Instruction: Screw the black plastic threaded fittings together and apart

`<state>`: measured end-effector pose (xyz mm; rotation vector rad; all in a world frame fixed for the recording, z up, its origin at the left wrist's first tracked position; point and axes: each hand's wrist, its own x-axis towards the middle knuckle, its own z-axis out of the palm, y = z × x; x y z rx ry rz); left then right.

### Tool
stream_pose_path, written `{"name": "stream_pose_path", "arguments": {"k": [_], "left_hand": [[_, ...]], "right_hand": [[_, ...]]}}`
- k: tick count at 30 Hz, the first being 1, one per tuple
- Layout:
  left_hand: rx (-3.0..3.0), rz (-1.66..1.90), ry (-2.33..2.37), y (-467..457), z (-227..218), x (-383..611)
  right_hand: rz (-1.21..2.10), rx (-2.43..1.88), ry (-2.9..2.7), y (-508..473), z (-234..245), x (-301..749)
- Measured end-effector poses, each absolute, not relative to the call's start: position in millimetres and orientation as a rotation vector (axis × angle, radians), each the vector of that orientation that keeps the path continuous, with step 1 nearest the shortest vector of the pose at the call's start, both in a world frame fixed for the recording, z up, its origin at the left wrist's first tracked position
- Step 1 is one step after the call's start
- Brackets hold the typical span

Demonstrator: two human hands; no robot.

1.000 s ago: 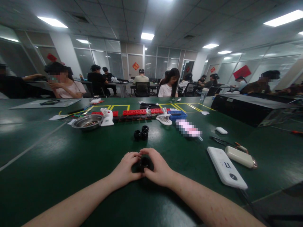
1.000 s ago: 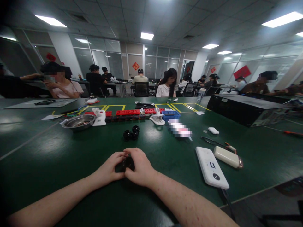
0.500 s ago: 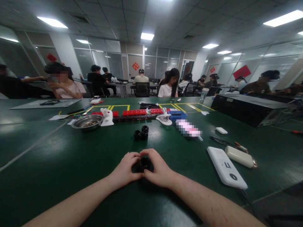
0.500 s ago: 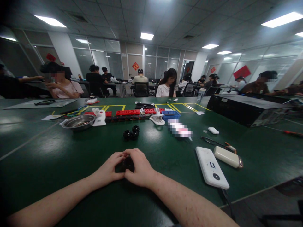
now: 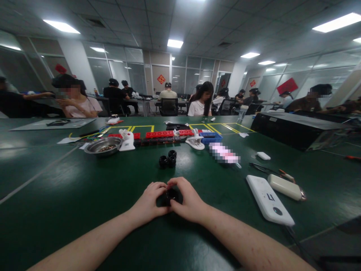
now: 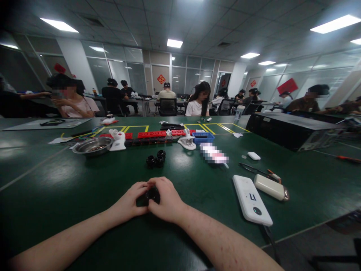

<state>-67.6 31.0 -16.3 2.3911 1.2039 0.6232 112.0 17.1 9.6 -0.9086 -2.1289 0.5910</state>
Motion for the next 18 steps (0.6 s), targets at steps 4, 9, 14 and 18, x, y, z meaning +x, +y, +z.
{"name": "stream_pose_path", "arguments": {"k": [4, 9, 14, 18], "left_hand": [[2.411, 0.623, 1.212, 33.2, -20.5, -68.9], [2.406, 0.615, 1.213, 31.9, -18.2, -67.4], [2.391, 0.628, 1.201, 31.2, -15.9, -66.8], [2.403, 0.624, 1.201, 33.5, -20.4, -68.8]], "right_hand": [[0.622, -0.853, -2.119, 16.6, 9.0, 112.8], [0.535, -1.011, -2.061, 18.4, 6.6, 109.3], [0.605, -0.925, -2.127, 18.3, 6.7, 109.8], [0.635, -0.850, -2.146, 16.6, 7.8, 111.8]]}}
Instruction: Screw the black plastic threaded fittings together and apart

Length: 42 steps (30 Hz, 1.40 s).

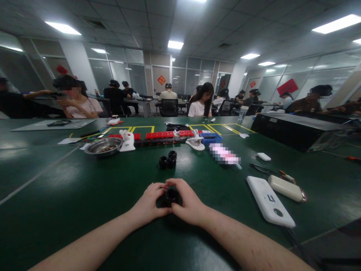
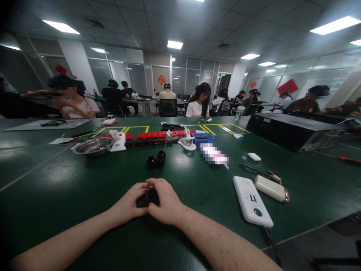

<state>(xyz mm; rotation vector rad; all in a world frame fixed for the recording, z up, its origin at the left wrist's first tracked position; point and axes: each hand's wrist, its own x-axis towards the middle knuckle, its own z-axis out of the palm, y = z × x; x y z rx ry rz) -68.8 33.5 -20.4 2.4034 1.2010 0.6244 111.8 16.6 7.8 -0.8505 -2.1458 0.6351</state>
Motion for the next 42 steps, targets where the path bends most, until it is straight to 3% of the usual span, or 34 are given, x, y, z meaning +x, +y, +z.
{"name": "stream_pose_path", "arguments": {"k": [8, 15, 23, 42], "left_hand": [[2.385, 0.589, 1.235, 31.0, -15.8, -67.8], [2.415, 0.641, 1.216, 31.2, -16.9, -66.6], [2.411, 0.624, 1.216, 30.7, -16.2, -66.6], [2.392, 0.621, 1.202, 29.8, -14.8, -66.8]], "right_hand": [[0.446, -1.084, -2.008, 19.5, 6.0, 108.7], [0.590, -0.876, -2.112, 18.0, 4.5, 111.5], [0.532, -1.069, -2.006, 18.8, 4.0, 109.1], [0.610, -0.984, -2.057, 18.5, 5.2, 111.1]]}}
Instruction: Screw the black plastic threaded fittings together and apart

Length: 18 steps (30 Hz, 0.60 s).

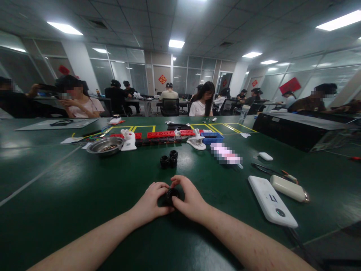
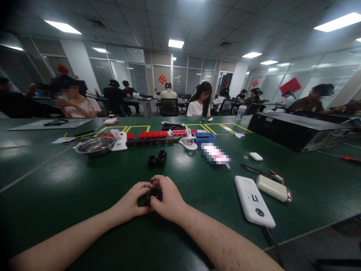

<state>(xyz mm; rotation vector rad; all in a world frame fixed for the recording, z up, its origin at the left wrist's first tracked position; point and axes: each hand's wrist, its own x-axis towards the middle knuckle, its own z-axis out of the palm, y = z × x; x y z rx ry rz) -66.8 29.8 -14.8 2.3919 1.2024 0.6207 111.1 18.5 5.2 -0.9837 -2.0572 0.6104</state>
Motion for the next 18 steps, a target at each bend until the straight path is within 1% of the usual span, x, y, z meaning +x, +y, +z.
{"name": "stream_pose_path", "arguments": {"k": [3, 8, 15, 18], "left_hand": [[2.389, 0.614, 1.212, 29.9, -15.4, -67.0], [2.384, 0.611, 1.215, 29.6, -14.8, -66.5], [2.382, 0.623, 1.197, 30.1, -15.3, -67.0], [2.385, 0.619, 1.208, 30.8, -16.8, -67.8]], "right_hand": [[0.610, -0.953, -2.045, 18.0, 5.2, 111.3], [0.576, -1.068, -2.019, 19.7, 3.2, 109.8], [0.696, -0.832, -2.165, 18.1, 7.0, 112.6], [0.645, -0.892, -2.106, 17.3, 6.6, 112.2]]}}
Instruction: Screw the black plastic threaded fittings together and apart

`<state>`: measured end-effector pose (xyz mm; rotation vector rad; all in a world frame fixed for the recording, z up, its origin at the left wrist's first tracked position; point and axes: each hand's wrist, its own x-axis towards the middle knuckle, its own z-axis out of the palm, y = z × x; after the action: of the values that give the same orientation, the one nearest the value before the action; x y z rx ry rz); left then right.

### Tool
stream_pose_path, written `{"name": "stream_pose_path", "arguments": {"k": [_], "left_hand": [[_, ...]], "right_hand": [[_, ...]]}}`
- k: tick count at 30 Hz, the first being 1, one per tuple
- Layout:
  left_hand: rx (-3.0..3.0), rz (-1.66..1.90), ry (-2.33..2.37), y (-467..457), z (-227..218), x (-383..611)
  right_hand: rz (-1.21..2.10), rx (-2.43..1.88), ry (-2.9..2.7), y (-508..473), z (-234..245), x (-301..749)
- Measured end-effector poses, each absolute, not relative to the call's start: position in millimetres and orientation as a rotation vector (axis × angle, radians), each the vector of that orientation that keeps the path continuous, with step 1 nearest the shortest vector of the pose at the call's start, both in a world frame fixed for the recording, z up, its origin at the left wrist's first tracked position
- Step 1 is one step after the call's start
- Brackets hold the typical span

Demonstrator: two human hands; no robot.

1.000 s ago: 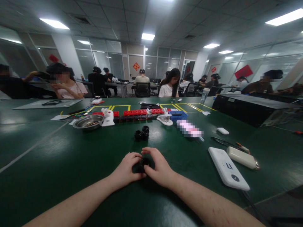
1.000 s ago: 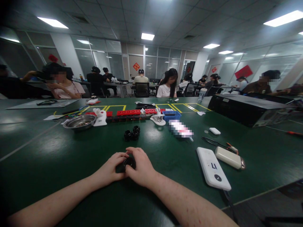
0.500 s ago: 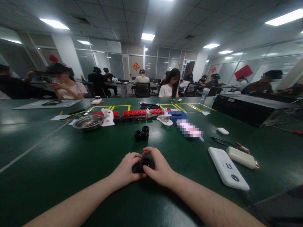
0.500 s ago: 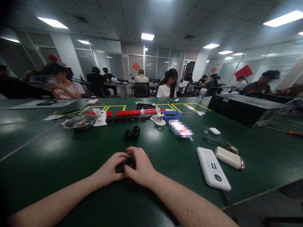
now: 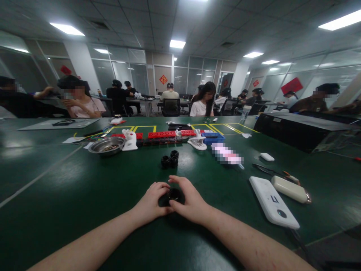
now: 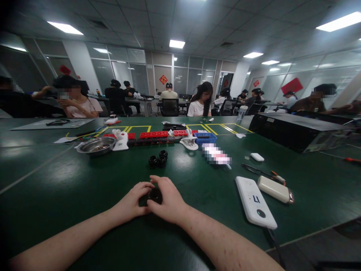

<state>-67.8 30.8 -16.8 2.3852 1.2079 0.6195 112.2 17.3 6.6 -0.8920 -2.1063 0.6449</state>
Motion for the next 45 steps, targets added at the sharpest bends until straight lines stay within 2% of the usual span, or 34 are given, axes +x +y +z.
{"name": "stream_pose_path", "arguments": {"k": [5, 13, 20, 28, 38, 45], "left_hand": [[2.364, 0.637, 1.206, 29.8, -14.7, -66.8], [2.349, 0.633, 1.193, 28.6, -11.1, -66.7], [2.358, 0.630, 1.206, 29.4, -9.8, -64.9], [2.362, 0.634, 1.185, 28.4, -7.1, -65.8], [2.382, 0.627, 1.214, 28.6, -10.4, -66.4], [2.403, 0.639, 1.210, 30.6, -14.1, -66.7]], "right_hand": [[0.563, -1.068, -2.052, 19.8, 4.5, 109.7], [0.675, -0.854, -2.166, 16.7, 9.1, 111.3], [0.557, -1.087, -2.066, 19.4, 7.3, 108.6], [0.705, -0.820, -2.129, 20.3, 6.0, 110.8], [0.582, -1.101, -2.029, 22.2, 2.2, 108.5], [0.727, -0.912, -2.101, 19.9, 4.0, 109.9]]}}
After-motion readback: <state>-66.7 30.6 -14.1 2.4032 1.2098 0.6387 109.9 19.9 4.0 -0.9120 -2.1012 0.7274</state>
